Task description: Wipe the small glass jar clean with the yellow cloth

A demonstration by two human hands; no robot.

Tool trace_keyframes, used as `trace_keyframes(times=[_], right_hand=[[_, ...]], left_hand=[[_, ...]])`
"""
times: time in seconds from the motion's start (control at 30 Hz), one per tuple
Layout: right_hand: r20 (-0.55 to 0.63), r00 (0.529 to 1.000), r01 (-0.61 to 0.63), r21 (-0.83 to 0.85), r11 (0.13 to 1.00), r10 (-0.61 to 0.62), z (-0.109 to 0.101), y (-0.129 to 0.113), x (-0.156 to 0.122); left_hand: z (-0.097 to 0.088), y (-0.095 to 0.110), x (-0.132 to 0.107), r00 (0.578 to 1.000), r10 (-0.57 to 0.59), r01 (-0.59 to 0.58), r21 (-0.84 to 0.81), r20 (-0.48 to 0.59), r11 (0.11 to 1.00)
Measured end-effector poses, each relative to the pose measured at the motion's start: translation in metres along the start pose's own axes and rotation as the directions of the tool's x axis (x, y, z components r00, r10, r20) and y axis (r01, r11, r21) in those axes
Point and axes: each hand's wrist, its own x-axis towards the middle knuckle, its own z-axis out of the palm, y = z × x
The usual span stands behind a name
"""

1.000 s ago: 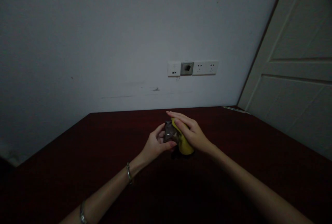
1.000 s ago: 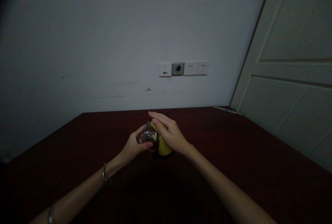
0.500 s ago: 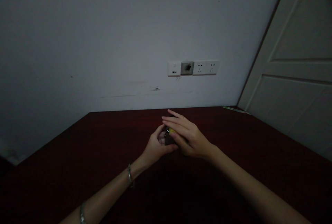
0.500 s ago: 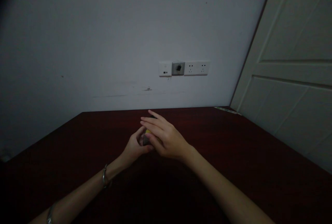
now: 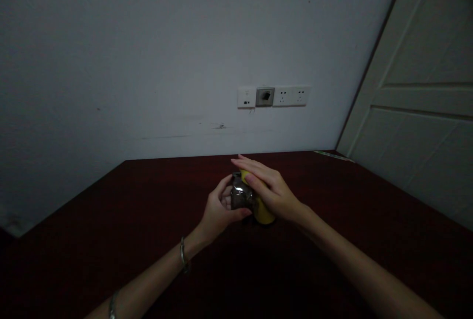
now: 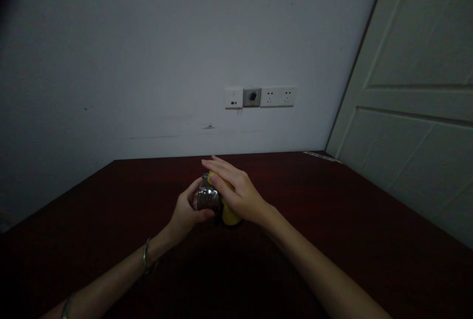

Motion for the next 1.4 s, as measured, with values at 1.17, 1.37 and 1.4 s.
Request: trace_keyframes(times=[1.17, 1.37, 1.4], right_hand=[[0.047, 0.998, 0.036, -0.057, 0.998, -0.034, 0.005, 0.006, -0.004], [-0.034, 0.99, -0.135, 0.035, 0.99, 0.136, 0.006, 0.012, -0.004], [-0.025, 0.996, -0.083, 0.01, 0.997, 0.083, 0.005, 0.01, -0.004]], left_hand=[[0.0, -0.002, 0.001, 0.99, -0.141, 0.142, 0.061, -0.013, 0.988], [-0.001, -0.006, 0.0, 0.987, -0.163, 0.163, 0.026, -0.015, 0.986], [-0.001, -0.005, 0.0, 0.988, -0.157, 0.157, 0.027, -0.005, 0.987]])
